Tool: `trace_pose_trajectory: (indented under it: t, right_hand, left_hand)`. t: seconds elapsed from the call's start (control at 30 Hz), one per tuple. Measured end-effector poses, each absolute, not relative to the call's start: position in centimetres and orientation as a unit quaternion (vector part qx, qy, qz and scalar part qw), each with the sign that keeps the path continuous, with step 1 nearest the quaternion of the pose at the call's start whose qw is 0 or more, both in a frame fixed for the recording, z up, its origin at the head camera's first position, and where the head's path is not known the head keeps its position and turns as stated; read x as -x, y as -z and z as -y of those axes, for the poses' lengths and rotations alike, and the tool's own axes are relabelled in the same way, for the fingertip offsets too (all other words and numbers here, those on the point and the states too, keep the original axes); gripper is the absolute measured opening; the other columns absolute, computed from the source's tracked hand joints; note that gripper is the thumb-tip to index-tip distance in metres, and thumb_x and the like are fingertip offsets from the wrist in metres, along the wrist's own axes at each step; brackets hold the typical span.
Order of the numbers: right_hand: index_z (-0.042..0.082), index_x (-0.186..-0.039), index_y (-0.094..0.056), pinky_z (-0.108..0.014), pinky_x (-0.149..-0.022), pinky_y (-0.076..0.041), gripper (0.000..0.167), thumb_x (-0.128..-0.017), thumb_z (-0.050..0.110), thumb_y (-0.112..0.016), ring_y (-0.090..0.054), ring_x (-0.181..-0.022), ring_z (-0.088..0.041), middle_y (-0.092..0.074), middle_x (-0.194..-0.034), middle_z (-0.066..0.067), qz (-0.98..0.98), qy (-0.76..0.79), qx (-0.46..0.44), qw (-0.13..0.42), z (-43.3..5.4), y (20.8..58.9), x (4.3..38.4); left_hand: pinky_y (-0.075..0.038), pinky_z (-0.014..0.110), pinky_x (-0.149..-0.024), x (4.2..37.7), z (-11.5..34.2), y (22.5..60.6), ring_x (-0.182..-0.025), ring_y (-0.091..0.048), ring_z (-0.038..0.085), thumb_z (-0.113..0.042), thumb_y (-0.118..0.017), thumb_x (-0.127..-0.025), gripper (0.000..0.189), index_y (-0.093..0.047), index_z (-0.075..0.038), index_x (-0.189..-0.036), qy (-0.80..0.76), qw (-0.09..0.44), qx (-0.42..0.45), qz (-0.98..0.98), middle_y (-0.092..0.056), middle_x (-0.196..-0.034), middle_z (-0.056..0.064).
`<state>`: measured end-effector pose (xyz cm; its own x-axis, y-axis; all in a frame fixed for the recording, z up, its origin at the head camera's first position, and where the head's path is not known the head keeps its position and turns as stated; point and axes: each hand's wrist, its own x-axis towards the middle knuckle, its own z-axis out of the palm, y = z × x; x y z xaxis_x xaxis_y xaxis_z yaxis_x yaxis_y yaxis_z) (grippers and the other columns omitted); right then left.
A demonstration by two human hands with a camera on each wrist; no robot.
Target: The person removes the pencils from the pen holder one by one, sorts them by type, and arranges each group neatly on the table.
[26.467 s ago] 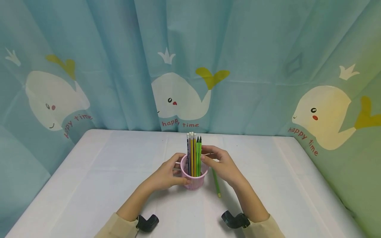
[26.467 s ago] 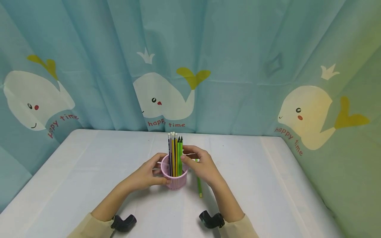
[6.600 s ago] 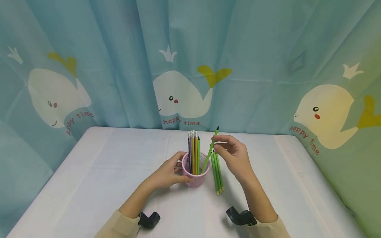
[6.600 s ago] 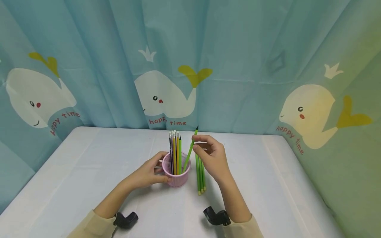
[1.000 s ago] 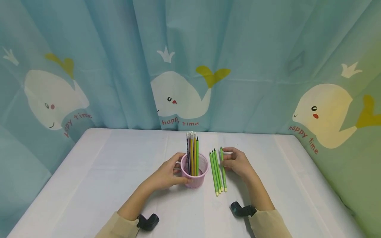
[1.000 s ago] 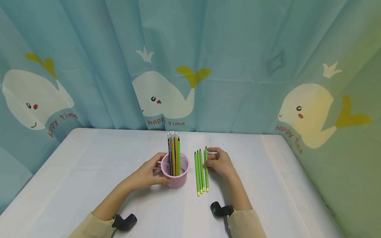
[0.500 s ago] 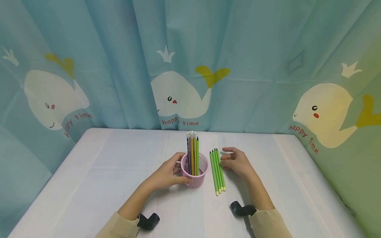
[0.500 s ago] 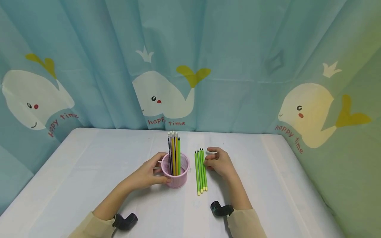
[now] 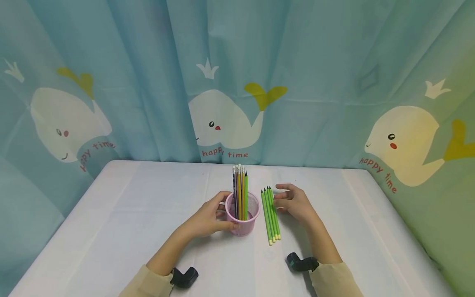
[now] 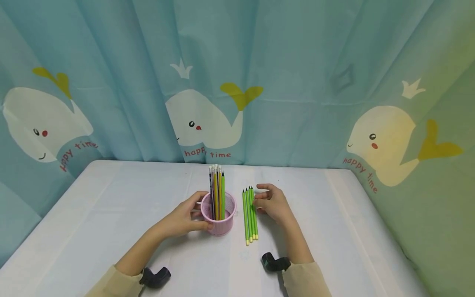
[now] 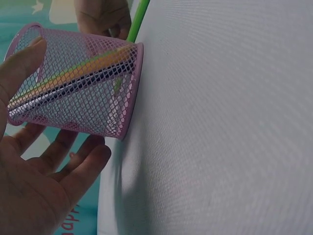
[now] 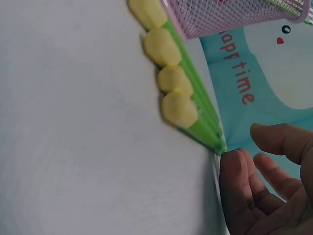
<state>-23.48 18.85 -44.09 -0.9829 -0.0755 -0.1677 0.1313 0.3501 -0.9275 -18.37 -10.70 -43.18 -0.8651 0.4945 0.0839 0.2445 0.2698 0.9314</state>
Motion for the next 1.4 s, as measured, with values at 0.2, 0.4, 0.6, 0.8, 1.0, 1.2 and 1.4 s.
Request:
trace_pose_trajectory:
  t: [0.2, 0.4, 0.6, 0.8, 1.0, 1.2, 1.4]
  right_hand:
    - [0.003, -0.139, -0.051, -0.033, -0.073, -0.062, 0.056, -0.087, 0.002, -0.069, -0.064, -0.088, -0.021, -0.064, -0.111, -0.020, -0.812, 0.577, 0.002, 0.087, -18.2, 43.0, 23.0]
    - [0.002, -0.139, -0.051, -0.036, -0.076, -0.062, 0.054, -0.088, 0.003, -0.069, -0.065, -0.090, -0.021, -0.064, -0.112, -0.022, -0.804, 0.589, 0.038, 0.080, -17.4, 41.7, 22.5]
    - [0.006, -0.136, -0.054, -0.036, -0.077, -0.062, 0.047, -0.091, 0.006, -0.066, -0.066, -0.093, -0.023, -0.063, -0.115, -0.024, -0.796, 0.595, 0.081, 0.075, -16.7, 40.5, 21.9]
    - [0.009, -0.133, -0.058, -0.032, -0.078, -0.060, 0.041, -0.093, 0.009, -0.065, -0.065, -0.100, -0.029, -0.063, -0.117, -0.023, -0.796, 0.589, 0.120, 0.068, -15.9, 39.6, 21.1]
    - [0.011, -0.128, -0.061, -0.032, -0.086, -0.057, 0.037, -0.092, 0.013, -0.069, -0.064, -0.105, -0.027, -0.064, -0.120, -0.021, -0.803, 0.570, 0.167, 0.049, -15.2, 39.0, 20.4]
    - [0.013, -0.127, -0.063, -0.034, -0.091, -0.055, 0.034, -0.093, 0.015, -0.069, -0.062, -0.109, -0.025, -0.065, -0.124, -0.015, -0.806, 0.558, 0.192, 0.047, -14.6, 38.7, 19.9]
    - [0.010, -0.127, -0.063, -0.042, -0.095, -0.052, 0.034, -0.094, 0.014, -0.067, -0.062, -0.115, -0.031, -0.064, -0.128, -0.017, -0.805, 0.553, 0.208, 0.049, -14.2, 38.6, 19.6]
  left_hand:
    - [-0.051, 0.042, -0.104, 18.4, 10.8, 43.1, -0.118, -0.061, 0.029, -0.016, -0.085, -0.077, 0.079, -0.041, -0.010, -0.142, -0.561, 0.112, -0.233, -0.787, -0.054, -0.138, 0.010]
    - [-0.051, 0.043, -0.104, 18.5, 10.8, 43.1, -0.118, -0.061, 0.028, -0.016, -0.085, -0.077, 0.078, -0.041, -0.011, -0.142, -0.560, 0.112, -0.235, -0.787, -0.054, -0.137, 0.009]
    - [-0.052, 0.042, -0.103, 18.5, 10.8, 43.2, -0.118, -0.061, 0.028, -0.015, -0.085, -0.077, 0.078, -0.041, -0.010, -0.142, -0.560, 0.113, -0.234, -0.787, -0.054, -0.137, 0.009]
    - [-0.052, 0.041, -0.103, 18.4, 10.7, 43.2, -0.117, -0.062, 0.028, -0.014, -0.085, -0.077, 0.079, -0.041, -0.010, -0.142, -0.559, 0.116, -0.231, -0.788, -0.054, -0.136, 0.009]
    - [-0.051, 0.042, -0.104, 18.4, 10.7, 43.2, -0.118, -0.062, 0.028, -0.014, -0.086, -0.076, 0.079, -0.042, -0.011, -0.142, -0.563, 0.118, -0.225, -0.787, -0.055, -0.136, 0.008]
    - [-0.051, 0.042, -0.104, 18.4, 10.7, 43.2, -0.119, -0.061, 0.029, -0.014, -0.085, -0.077, 0.078, -0.041, -0.010, -0.142, -0.567, 0.117, -0.230, -0.782, -0.055, -0.136, 0.010]
    - [-0.051, 0.039, -0.104, 18.4, 10.7, 43.3, -0.118, -0.062, 0.029, -0.014, -0.085, -0.077, 0.077, -0.041, -0.008, -0.141, -0.570, 0.112, -0.242, -0.777, -0.055, -0.136, 0.012]
